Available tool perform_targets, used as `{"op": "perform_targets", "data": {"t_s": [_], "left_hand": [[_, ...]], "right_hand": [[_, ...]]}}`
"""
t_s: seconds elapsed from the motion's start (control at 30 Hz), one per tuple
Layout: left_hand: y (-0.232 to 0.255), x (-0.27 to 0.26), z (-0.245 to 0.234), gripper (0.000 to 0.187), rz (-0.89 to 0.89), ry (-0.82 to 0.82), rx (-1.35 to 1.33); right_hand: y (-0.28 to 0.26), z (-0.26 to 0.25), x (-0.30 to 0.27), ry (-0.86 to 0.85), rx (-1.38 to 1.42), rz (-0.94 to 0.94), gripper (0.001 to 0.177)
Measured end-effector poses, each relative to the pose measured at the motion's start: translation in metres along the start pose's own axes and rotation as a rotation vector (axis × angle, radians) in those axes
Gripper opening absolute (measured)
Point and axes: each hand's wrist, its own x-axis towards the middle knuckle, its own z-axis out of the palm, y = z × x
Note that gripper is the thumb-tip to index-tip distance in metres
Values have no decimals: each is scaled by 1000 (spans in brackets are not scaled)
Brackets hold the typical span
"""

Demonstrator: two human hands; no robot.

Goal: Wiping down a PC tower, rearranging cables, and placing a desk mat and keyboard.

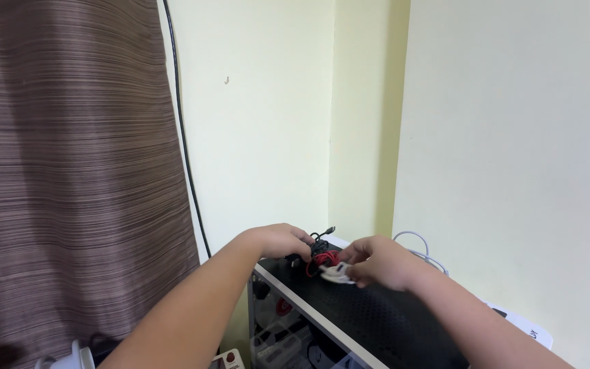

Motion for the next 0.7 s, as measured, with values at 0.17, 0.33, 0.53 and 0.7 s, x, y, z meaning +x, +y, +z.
{"op": "perform_targets", "data": {"t_s": [0.17,0.33,0.53,0.7], "left_hand": [[-9,3,-1,74,51,2,52],[8,-22,-4,84,-18,70,44],[16,-29,0,79,-86,53,76],[17,-30,-4,72,-103,45,92]], "right_hand": [[1,1,0,24,144,-76,44],[-13,2,-10,272,-359,5,68],[-16,20,-15,275,-444,-124,57],[-19,21,-17,237,-405,-121,51]]}}
